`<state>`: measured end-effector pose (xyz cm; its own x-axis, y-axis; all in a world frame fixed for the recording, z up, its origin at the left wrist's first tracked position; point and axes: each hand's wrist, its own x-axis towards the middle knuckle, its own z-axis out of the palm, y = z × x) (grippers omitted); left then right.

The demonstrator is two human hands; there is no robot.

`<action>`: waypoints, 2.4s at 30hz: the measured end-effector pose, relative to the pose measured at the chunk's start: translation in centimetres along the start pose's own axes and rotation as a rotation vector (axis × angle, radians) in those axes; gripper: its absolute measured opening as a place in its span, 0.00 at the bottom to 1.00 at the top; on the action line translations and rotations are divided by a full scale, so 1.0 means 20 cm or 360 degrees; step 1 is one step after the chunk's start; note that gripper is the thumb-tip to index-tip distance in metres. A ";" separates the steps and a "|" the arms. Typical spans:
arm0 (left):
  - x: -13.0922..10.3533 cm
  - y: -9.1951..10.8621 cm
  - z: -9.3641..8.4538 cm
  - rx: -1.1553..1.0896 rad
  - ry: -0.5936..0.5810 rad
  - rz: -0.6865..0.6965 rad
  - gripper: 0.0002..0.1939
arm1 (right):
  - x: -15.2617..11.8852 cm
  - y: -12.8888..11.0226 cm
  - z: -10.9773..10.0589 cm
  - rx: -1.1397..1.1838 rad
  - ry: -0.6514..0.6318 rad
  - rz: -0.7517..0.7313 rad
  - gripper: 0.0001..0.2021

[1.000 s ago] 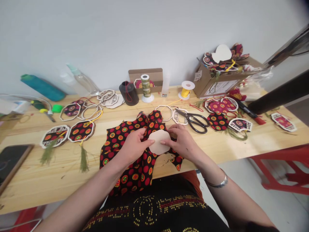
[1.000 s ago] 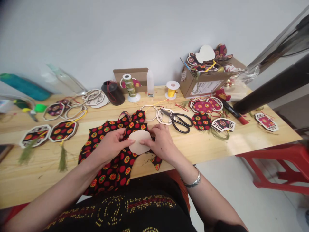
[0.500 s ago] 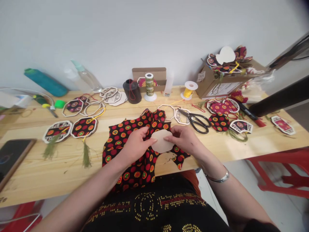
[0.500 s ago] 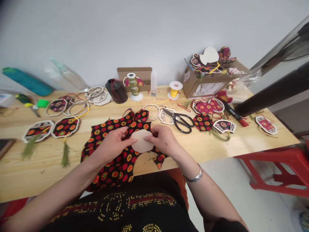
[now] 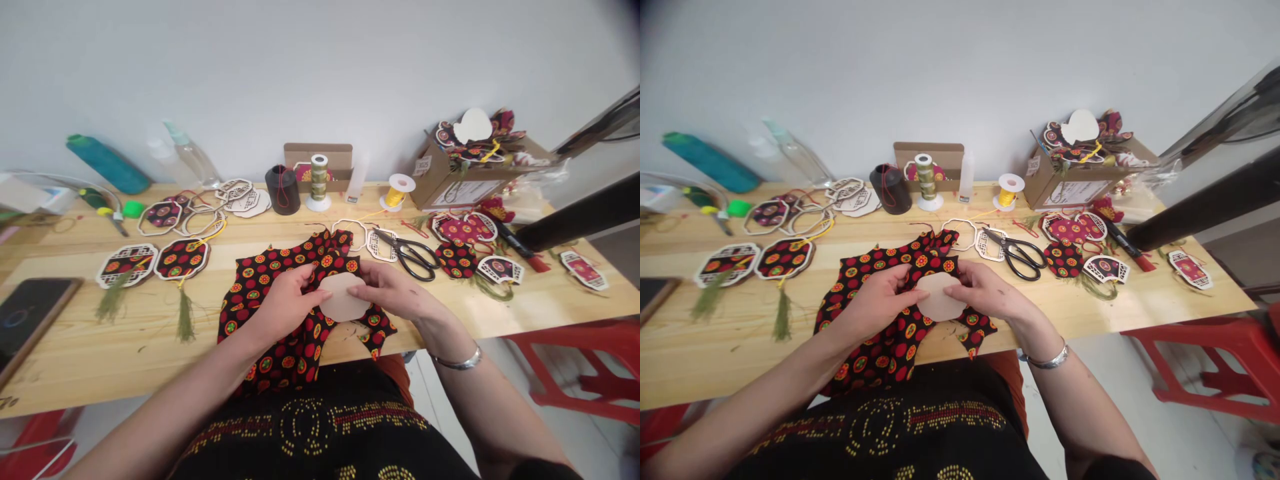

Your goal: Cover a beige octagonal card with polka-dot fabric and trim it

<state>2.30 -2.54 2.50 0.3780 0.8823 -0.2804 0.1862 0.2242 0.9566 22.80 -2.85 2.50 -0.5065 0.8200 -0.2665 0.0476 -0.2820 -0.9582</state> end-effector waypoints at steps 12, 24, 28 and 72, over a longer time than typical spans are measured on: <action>0.00 -0.01 -0.01 -0.0023 0.0038 0.0028 0.06 | 0.00 0.04 0.00 0.0096 0.0141 0.0139 0.13; 0.00 -0.02 -0.03 0.0052 0.0019 0.0073 0.06 | -0.01 0.02 0.03 -0.0156 0.0187 0.0065 0.14; 0.00 -0.03 -0.03 0.0052 0.0049 0.0099 0.06 | 0.00 0.02 0.04 -0.0144 0.0201 0.0016 0.12; 0.00 0.03 -0.18 0.0745 -0.0217 0.0492 0.05 | -0.04 -0.07 -0.06 0.0053 0.0413 0.0007 0.13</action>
<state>-0.78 -0.91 3.44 0.5862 0.8096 -0.0306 0.4181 -0.2700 0.8674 24.09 -2.47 3.98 -0.2682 0.9179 -0.2923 0.0190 -0.2984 -0.9543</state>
